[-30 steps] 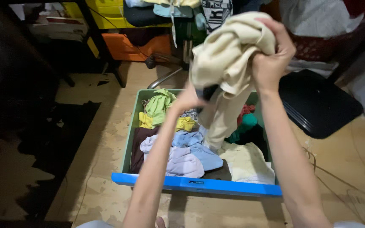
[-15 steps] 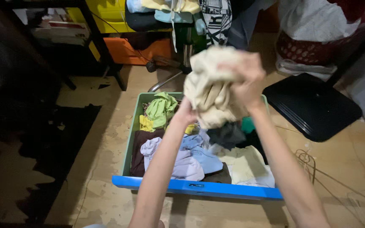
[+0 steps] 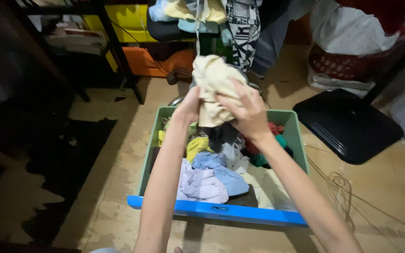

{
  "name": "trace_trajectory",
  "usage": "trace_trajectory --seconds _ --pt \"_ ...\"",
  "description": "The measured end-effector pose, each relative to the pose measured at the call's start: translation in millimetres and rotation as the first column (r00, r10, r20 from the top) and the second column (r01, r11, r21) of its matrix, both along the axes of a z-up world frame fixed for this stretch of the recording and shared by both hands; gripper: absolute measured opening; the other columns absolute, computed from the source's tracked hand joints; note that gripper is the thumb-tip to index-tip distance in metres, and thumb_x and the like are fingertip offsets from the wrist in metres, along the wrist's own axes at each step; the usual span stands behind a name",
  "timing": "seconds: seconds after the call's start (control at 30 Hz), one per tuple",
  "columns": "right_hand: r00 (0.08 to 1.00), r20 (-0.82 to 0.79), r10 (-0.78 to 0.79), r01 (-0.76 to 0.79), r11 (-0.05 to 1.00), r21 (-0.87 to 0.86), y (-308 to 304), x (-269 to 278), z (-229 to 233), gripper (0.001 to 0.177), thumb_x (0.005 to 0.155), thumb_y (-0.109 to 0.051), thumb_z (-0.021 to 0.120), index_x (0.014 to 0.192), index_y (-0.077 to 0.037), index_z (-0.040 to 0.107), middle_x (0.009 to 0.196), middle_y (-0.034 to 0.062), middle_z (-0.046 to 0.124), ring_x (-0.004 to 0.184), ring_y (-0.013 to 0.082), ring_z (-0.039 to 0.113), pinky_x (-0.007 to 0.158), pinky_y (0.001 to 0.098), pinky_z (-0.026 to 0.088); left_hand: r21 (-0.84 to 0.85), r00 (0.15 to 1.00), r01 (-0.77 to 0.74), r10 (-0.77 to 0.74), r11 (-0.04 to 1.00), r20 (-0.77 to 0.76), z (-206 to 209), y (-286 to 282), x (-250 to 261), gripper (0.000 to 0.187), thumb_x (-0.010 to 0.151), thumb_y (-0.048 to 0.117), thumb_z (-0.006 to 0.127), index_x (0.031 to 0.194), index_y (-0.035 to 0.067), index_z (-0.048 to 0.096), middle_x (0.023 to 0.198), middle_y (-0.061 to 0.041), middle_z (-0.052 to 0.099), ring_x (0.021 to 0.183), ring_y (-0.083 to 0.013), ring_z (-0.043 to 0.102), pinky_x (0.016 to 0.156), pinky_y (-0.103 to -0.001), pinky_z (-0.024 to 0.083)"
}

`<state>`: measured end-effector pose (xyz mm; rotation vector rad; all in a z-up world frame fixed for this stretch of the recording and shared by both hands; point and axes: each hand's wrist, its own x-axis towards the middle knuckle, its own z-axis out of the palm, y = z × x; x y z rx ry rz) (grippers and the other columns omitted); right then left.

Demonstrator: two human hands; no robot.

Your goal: The person pulls a drawer full of clothes from a storage unit and places it on the floor. Sitting cross-legged, they pick up individual garments from the drawer and place them onto a nearby chair, continuing until the drawer is empty.

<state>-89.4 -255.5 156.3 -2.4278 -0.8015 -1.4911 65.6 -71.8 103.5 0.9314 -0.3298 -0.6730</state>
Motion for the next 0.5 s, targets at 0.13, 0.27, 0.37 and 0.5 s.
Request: trace_trajectory --seconds 0.13,0.27,0.37,0.5 --pt "0.987 0.136 -0.081 0.071 0.995 0.075 -16.7 10.0 10.7 0.037 0.089 -0.01 0.078 0.122 -0.027 0.079 0.151 0.0081 0.051 0.127 0.0356 0.059 0.102 0.0433 0.055 0.199 0.885 -0.29 0.183 0.936 0.429 50.1 -4.3 -14.5 0.052 0.101 0.041 0.04 0.13 0.006 0.064 0.117 -0.008 0.073 0.105 -0.0222 0.067 0.087 -0.034 0.054" --pt "0.909 0.399 -0.123 0.086 0.99 0.109 -24.8 31.8 51.1 0.03 0.098 -0.016 0.079 0.125 -0.028 0.077 0.153 0.0085 0.047 0.132 0.0367 0.053 0.106 0.0463 0.054 -0.129 0.211 -0.715 0.389 0.687 0.897 103.0 -46.4 -51.0 0.045 0.113 0.039 0.05 0.121 -0.002 0.068 0.114 -0.021 0.069 0.103 -0.0323 0.066 0.095 -0.044 0.054" --pt "0.832 0.545 -0.101 0.071 0.995 0.077 -38.5 64.4 95.8 0.034 0.102 -0.016 0.076 0.135 -0.02 0.07 0.157 0.0103 0.043 0.138 0.0403 0.048 0.112 0.0503 0.052 -0.477 -0.085 -0.551 0.522 0.685 0.849 165.0 -63.5 -66.2 0.042 0.098 0.022 0.074 0.13 0.0 0.061 0.124 -0.017 0.067 0.111 -0.0312 0.067 0.101 -0.042 0.055" --pt "0.659 0.741 -0.13 0.151 0.988 0.038 -48.4 140.8 176.9 0.041 0.107 -0.019 0.074 0.145 -0.021 0.06 0.162 0.0126 0.031 0.14 0.0449 0.037 0.114 0.0521 0.051 -0.576 0.545 -0.017 0.491 0.817 0.68 257.0 -66.9 -16.6 0.084 0.067 0.002 0.09 0.14 0.01 0.049 0.117 -0.006 0.066 0.096 -0.0259 0.074 0.082 -0.042 0.064"
